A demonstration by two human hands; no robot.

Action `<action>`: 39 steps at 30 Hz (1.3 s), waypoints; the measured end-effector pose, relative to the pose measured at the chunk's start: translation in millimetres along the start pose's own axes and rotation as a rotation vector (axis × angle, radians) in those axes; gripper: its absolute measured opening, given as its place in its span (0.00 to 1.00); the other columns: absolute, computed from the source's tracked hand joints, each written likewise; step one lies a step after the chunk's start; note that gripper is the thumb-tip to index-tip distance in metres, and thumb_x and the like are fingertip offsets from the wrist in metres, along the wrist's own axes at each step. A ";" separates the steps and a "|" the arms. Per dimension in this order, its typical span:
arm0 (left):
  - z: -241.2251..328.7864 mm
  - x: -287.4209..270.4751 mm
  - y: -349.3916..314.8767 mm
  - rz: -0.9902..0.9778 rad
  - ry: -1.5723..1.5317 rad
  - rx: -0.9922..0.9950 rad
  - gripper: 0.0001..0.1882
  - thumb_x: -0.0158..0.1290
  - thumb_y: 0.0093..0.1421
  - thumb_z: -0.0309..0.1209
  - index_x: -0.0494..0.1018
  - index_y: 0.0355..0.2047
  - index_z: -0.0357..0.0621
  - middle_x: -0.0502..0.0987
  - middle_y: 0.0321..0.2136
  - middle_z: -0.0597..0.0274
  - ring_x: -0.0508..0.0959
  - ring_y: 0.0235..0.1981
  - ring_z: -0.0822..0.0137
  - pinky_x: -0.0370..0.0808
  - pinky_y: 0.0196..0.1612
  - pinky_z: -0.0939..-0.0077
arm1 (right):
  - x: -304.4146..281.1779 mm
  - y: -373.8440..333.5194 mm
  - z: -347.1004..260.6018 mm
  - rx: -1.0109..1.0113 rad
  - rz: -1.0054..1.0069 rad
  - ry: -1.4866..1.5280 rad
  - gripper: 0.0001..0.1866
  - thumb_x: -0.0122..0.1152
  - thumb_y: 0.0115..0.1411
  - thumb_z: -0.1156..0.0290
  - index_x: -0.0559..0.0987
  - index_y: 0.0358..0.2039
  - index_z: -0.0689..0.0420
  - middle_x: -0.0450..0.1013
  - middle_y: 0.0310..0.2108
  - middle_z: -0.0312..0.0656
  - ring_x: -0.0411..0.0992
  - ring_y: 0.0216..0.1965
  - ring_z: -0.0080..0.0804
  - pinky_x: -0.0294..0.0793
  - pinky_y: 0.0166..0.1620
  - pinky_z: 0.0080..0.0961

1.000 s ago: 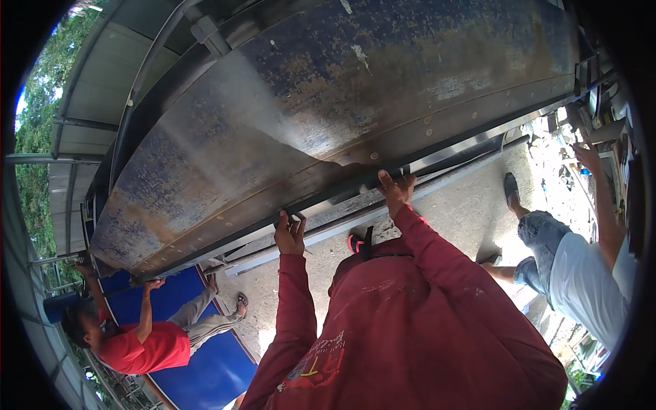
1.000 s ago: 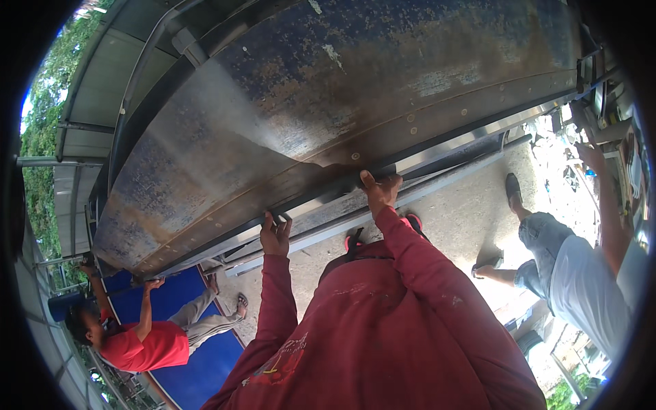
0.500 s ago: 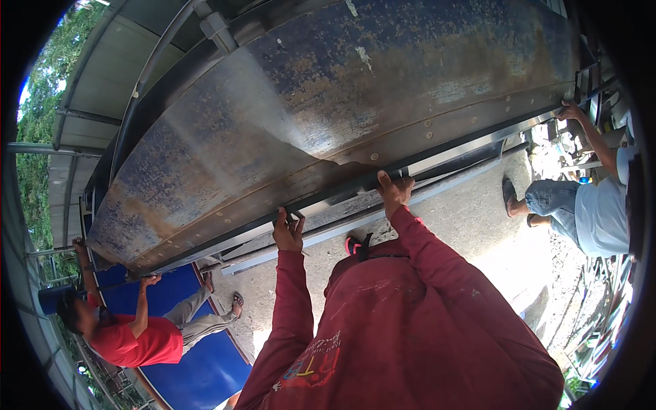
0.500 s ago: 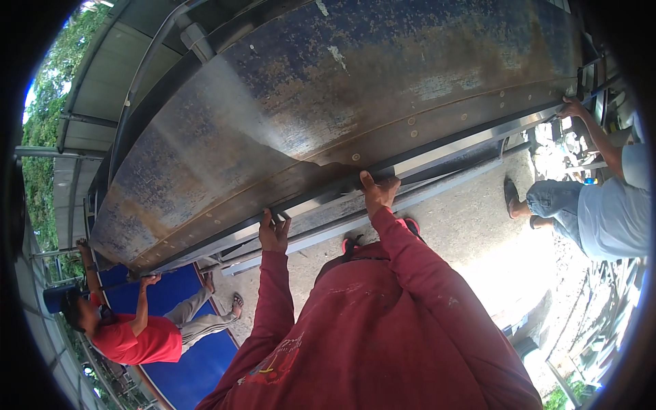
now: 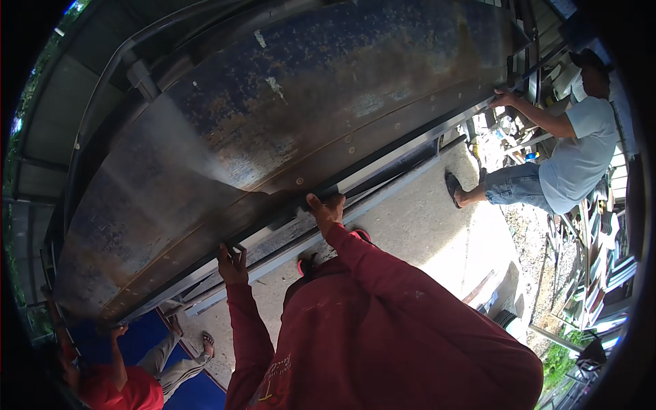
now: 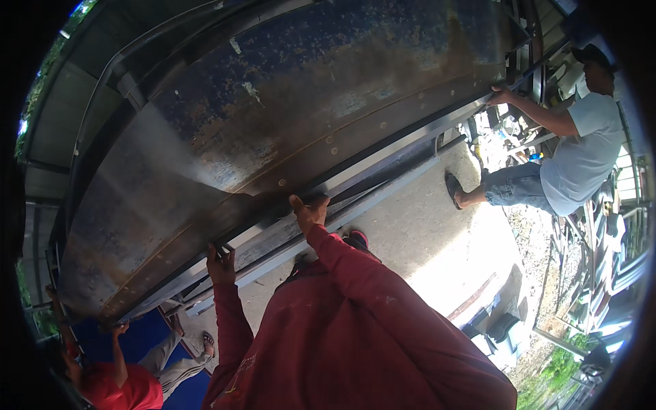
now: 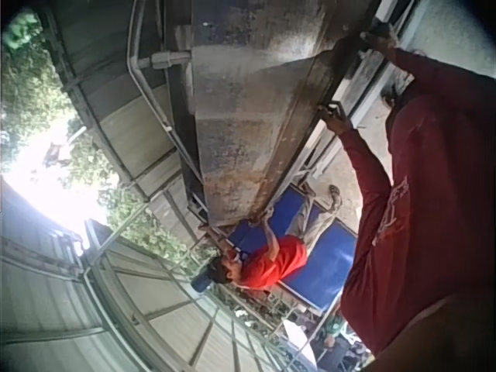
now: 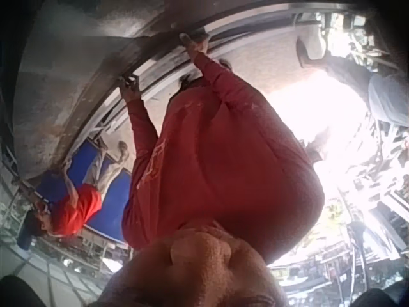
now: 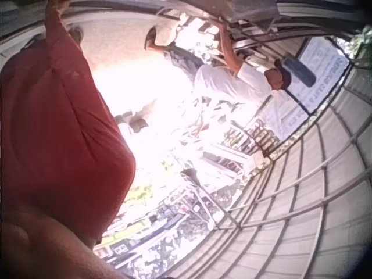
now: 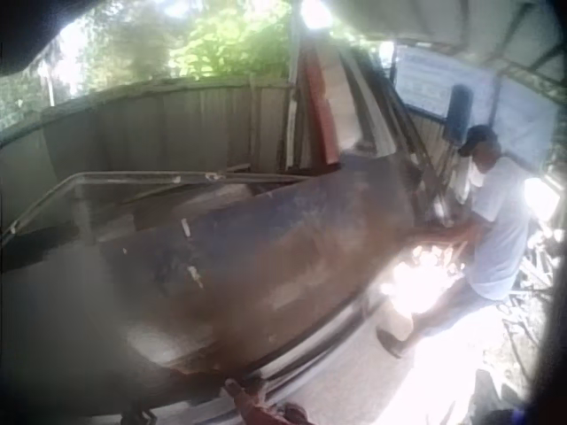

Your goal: The person positions a metal sheet into a sheet metal brake, pulls the bending lever to bend the sheet, and repositions it to create additional bends before removing the finished piece.

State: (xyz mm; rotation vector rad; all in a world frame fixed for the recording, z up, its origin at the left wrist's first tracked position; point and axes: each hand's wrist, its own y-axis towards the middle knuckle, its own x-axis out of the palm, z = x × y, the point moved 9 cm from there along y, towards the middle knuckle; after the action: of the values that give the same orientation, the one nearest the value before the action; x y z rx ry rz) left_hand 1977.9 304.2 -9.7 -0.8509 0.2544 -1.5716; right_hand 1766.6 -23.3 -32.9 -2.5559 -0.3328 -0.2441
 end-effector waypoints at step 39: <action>-4.0 -3.2 -11.6 0.065 -0.028 0.017 0.17 0.65 0.63 0.45 0.72 0.40 0.50 0.68 0.34 0.68 0.75 0.39 0.68 0.82 0.52 0.55 | 3.6 -15.1 -11.6 0.006 -0.002 0.066 0.43 0.83 0.50 0.62 0.58 0.53 0.56 0.62 0.53 0.47 0.69 0.52 0.43 0.82 0.51 0.52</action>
State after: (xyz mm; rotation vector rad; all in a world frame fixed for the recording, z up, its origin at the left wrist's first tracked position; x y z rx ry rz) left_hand 1966.4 308.4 -6.6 -0.8433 0.2458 -1.4985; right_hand 1764.5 -16.5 -14.9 -2.5357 -0.3112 -0.3271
